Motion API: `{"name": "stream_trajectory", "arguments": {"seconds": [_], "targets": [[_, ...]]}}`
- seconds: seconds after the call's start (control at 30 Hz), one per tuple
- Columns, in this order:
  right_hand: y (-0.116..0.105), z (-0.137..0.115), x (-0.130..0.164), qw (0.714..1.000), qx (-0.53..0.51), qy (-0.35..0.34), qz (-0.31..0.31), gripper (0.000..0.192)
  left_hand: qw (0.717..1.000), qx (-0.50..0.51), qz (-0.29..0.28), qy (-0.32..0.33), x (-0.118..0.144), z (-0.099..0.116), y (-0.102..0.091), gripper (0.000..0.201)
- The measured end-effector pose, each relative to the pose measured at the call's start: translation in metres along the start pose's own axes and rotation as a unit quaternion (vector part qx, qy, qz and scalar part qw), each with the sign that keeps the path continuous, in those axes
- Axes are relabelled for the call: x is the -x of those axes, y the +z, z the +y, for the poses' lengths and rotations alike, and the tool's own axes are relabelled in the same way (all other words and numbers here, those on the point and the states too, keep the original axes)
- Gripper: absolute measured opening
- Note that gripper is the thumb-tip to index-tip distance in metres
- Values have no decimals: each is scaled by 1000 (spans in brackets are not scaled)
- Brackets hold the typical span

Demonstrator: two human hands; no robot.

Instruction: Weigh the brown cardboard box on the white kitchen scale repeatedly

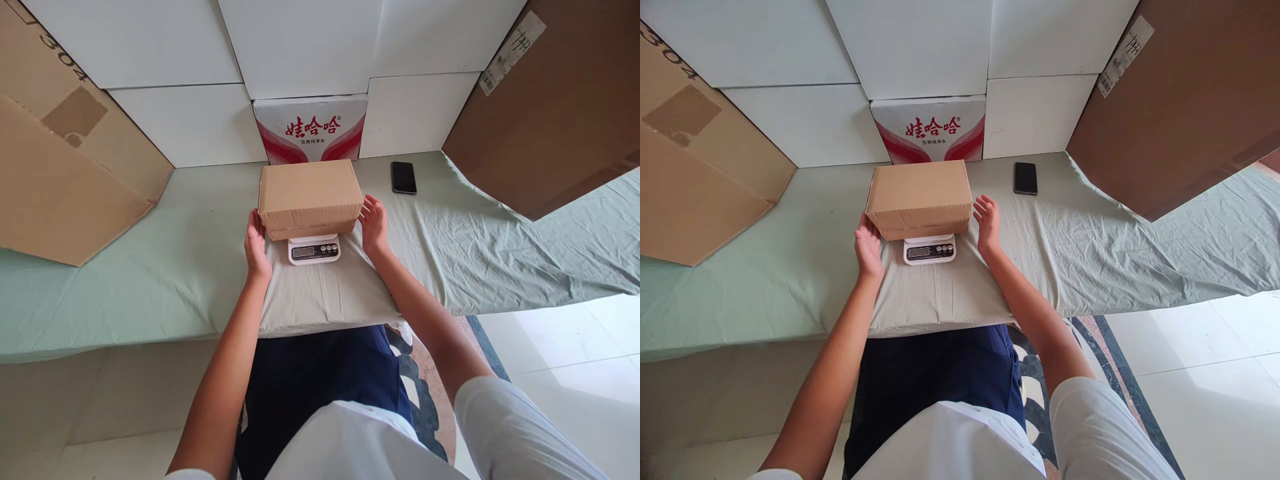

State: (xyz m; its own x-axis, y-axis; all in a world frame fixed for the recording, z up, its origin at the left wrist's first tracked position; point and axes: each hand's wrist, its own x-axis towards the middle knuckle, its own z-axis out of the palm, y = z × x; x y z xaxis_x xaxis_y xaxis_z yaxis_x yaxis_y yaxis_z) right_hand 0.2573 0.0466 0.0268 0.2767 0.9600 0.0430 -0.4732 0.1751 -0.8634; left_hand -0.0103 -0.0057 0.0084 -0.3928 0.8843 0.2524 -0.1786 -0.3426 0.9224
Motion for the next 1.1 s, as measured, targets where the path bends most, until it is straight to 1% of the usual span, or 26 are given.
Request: {"name": "stream_trajectory", "arguments": {"seconds": [0.1,0.27,0.5,0.73,1.1], "targets": [[0,1,0,1000,1,-2,-2,45,1000,-2,-2,-2,0,1,0,86],[0,1,0,1000,2,-4,-5,44,1000,-8,-3,0,1,3,1,91],[1,0,1,1000,-4,0,-5,43,1000,-3,0,1,1,3,2,92],[0,1,1,1000,12,2,-9,43,1000,-24,-13,12,0,2,1,94],[1,1,3,1000,3,-1,-20,40,1000,-9,-9,7,1,3,2,97]]}}
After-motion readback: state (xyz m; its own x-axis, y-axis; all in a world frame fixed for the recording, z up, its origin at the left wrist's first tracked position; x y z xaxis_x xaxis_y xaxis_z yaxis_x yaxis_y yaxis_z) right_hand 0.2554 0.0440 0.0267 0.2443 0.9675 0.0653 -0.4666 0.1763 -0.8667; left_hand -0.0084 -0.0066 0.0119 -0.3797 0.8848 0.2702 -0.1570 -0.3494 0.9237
